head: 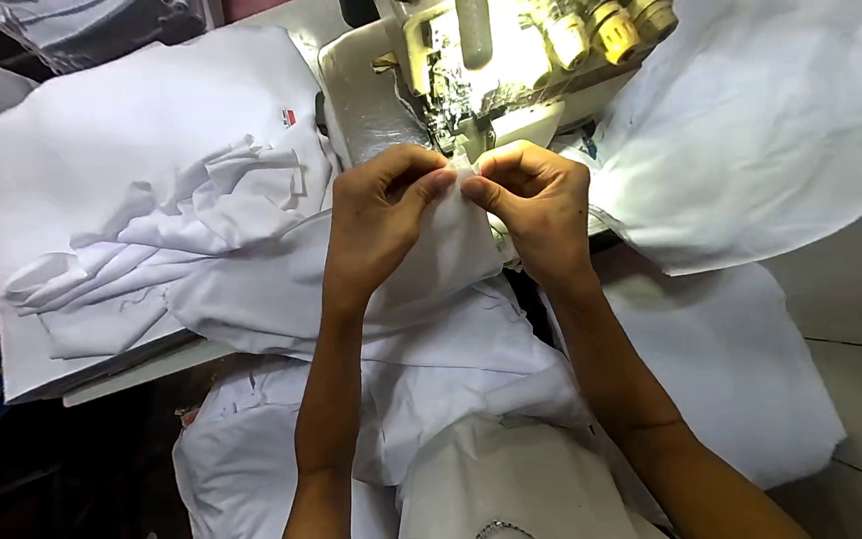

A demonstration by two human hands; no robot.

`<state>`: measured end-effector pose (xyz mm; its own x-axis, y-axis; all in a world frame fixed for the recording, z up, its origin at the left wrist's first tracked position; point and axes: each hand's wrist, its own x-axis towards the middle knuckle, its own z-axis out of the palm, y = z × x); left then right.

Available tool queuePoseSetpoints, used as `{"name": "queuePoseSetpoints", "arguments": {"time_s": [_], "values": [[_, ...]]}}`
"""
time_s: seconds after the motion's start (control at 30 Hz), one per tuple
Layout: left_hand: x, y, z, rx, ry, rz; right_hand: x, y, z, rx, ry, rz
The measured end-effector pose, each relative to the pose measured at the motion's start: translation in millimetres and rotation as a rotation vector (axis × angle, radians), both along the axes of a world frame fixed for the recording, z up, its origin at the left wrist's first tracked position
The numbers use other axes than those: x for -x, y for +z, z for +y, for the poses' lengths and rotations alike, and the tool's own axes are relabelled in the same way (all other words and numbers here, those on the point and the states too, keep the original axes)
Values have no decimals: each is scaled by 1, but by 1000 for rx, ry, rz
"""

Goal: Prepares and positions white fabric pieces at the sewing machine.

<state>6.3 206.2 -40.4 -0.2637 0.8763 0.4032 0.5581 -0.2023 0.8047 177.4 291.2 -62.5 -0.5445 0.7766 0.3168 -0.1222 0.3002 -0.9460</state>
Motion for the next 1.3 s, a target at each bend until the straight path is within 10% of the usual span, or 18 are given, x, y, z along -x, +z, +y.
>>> {"name": "queuePoseSetpoints", "arguments": {"time_s": [1.3], "values": [[-12,-10,4,23,206,324,9,-26,6,22,-123,14]]}}
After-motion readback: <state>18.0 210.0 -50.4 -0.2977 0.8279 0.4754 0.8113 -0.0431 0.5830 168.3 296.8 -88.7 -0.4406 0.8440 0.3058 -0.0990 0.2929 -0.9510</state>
